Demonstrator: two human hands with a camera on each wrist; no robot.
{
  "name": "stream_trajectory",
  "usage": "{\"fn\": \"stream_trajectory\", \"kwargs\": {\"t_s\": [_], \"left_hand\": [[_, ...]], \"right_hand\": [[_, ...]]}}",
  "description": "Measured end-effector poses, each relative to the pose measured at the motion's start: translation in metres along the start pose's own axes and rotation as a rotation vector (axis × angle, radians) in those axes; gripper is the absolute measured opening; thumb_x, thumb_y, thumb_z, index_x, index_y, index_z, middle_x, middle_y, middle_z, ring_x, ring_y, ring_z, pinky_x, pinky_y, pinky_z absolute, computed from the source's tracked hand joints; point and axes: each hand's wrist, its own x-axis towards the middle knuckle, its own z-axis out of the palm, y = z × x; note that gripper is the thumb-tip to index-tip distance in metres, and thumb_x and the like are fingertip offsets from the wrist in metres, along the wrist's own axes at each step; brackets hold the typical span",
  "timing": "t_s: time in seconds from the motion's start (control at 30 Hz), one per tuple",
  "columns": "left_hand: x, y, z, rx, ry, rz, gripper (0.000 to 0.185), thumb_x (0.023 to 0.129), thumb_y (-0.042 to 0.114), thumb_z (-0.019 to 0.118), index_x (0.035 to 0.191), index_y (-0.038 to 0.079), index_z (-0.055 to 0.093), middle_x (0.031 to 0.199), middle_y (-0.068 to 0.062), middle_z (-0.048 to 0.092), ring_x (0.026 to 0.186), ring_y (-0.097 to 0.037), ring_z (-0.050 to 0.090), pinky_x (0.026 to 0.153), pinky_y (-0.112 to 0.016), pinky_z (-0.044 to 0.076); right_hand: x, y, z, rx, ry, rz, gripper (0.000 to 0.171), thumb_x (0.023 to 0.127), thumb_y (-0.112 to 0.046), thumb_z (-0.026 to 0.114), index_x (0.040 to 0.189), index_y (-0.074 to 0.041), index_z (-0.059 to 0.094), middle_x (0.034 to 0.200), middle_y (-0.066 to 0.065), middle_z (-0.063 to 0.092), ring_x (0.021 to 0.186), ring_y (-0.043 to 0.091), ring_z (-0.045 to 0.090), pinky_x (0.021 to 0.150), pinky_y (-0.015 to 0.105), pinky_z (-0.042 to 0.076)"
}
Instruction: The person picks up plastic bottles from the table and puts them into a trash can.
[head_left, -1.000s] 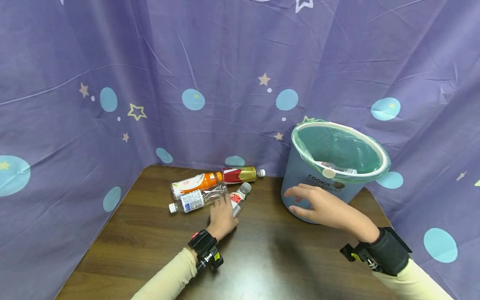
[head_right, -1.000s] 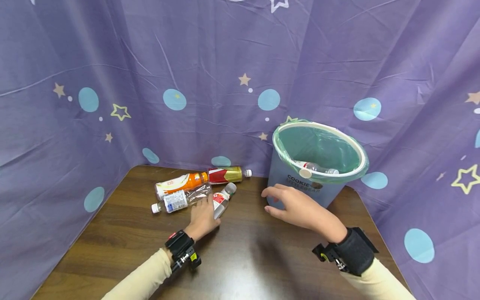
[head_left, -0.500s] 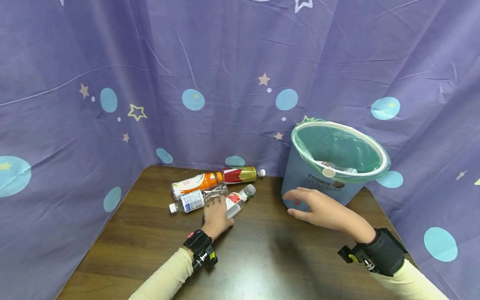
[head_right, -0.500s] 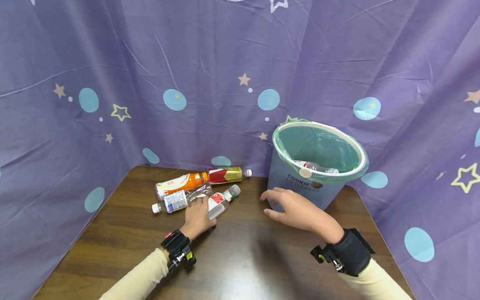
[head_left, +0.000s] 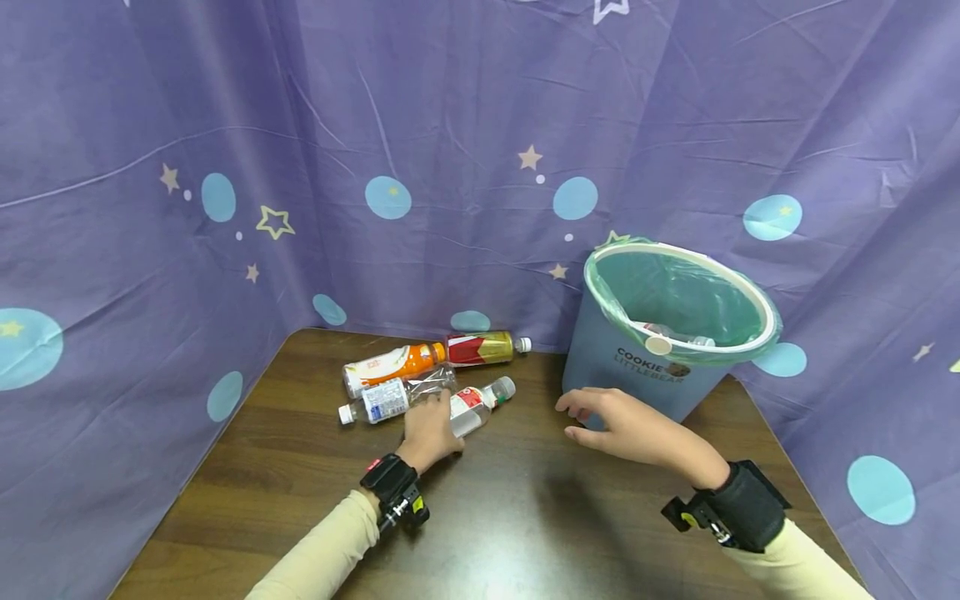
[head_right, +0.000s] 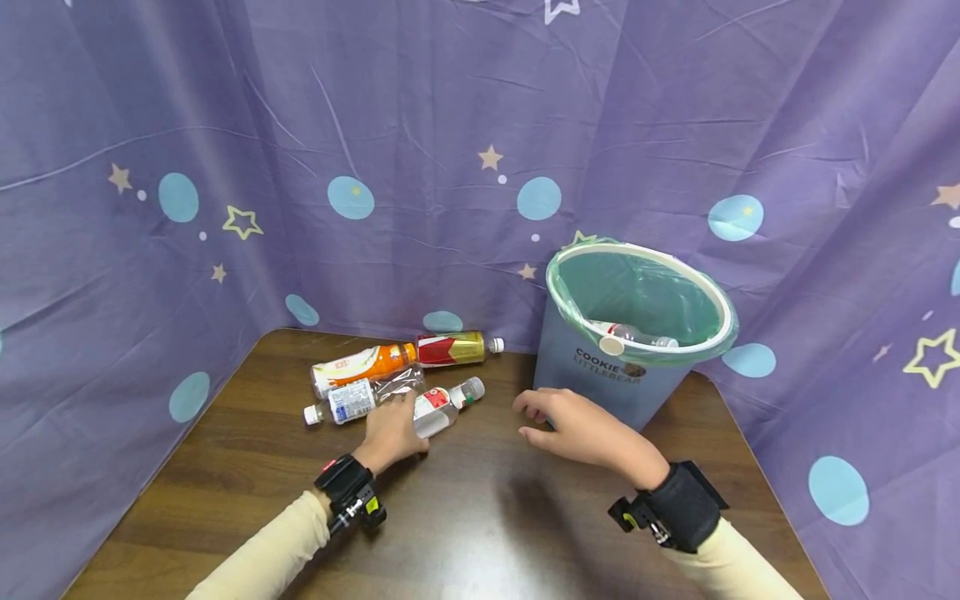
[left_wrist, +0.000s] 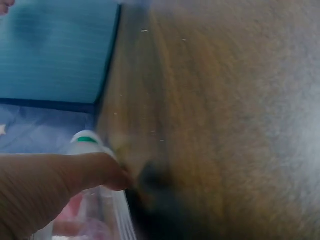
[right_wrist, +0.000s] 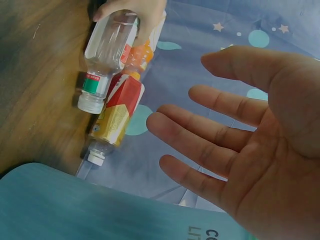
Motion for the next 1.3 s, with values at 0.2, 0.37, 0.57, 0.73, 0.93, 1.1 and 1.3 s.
{"fn": "stream_trajectory", "kwargs": {"t_s": [0.2, 0.37, 0.57, 0.73, 0.93, 1.1, 1.3], "left_hand": [[-0.002, 0.0, -0.015, 0.02, -0.023, 0.127, 0.074, 0.051, 0.038, 0.096, 0.109, 0.009, 0.06, 0.097, -0.011, 0.07, 0.083, -0.03, 0.069, 0.06, -0.042, 0.053], [-0.006, 0.004, -0.036, 0.025, -0.042, 0.228, 0.071, 0.052, 0.039, 0.096, 0.107, 0.011, 0.061, 0.098, -0.008, 0.071, 0.085, -0.029, 0.07, 0.065, -0.043, 0.053], [-0.011, 0.014, -0.059, 0.073, -0.063, 0.333, 0.074, 0.056, 0.044, 0.095, 0.114, 0.013, 0.061, 0.102, -0.006, 0.071, 0.085, -0.027, 0.07, 0.062, -0.04, 0.053], [-0.015, 0.024, -0.075, 0.123, -0.014, 0.437, 0.075, 0.06, 0.048, 0.094, 0.119, 0.015, 0.059, 0.097, -0.003, 0.069, 0.081, -0.022, 0.067, 0.058, -0.033, 0.049], [-0.021, 0.035, -0.09, 0.162, 0.057, 0.497, 0.076, 0.062, 0.05, 0.092, 0.121, 0.017, 0.058, 0.1, 0.0, 0.068, 0.084, -0.02, 0.066, 0.064, -0.033, 0.052], [-0.026, 0.042, -0.099, 0.19, 0.074, 0.506, 0.081, 0.064, 0.055, 0.091, 0.127, 0.016, 0.057, 0.102, 0.0, 0.069, 0.086, -0.02, 0.066, 0.07, -0.035, 0.055], [-0.03, 0.043, -0.106, 0.18, 0.09, 0.5, 0.081, 0.064, 0.054, 0.091, 0.128, 0.016, 0.057, 0.104, 0.0, 0.07, 0.086, -0.021, 0.066, 0.07, -0.035, 0.055]], "right_hand": [[0.005, -0.002, 0.0, 0.005, 0.005, 0.0, 0.025, 0.097, -0.019, 0.068, 0.12, -0.009, 0.067, 0.108, 0.0, 0.071, 0.098, 0.02, 0.068, 0.084, 0.036, 0.057], [0.012, -0.005, 0.001, -0.002, 0.033, -0.005, 0.027, 0.096, -0.017, 0.069, 0.121, -0.009, 0.066, 0.108, 0.002, 0.071, 0.099, 0.022, 0.069, 0.084, 0.037, 0.057], [0.022, -0.01, 0.008, 0.001, 0.065, -0.03, 0.033, 0.094, -0.015, 0.072, 0.126, -0.012, 0.064, 0.113, 0.002, 0.07, 0.102, 0.019, 0.067, 0.087, 0.04, 0.057], [0.035, -0.017, 0.018, 0.011, 0.075, -0.036, 0.044, 0.091, -0.019, 0.076, 0.131, -0.009, 0.061, 0.123, 0.006, 0.069, 0.109, 0.022, 0.067, 0.091, 0.042, 0.057], [0.048, -0.024, 0.033, -0.032, 0.06, -0.024, 0.068, 0.081, -0.032, 0.087, 0.138, -0.011, 0.057, 0.126, 0.007, 0.065, 0.108, 0.022, 0.065, 0.086, 0.04, 0.056], [0.054, -0.026, 0.046, -0.117, 0.081, -0.003, 0.085, 0.069, -0.038, 0.094, 0.14, -0.014, 0.054, 0.117, 0.002, 0.065, 0.096, 0.015, 0.062, 0.077, 0.034, 0.055], [0.059, -0.023, 0.06, -0.19, 0.11, 0.041, 0.094, 0.06, -0.043, 0.097, 0.139, -0.016, 0.053, 0.116, -0.001, 0.065, 0.095, 0.014, 0.063, 0.07, 0.032, 0.054]]}}
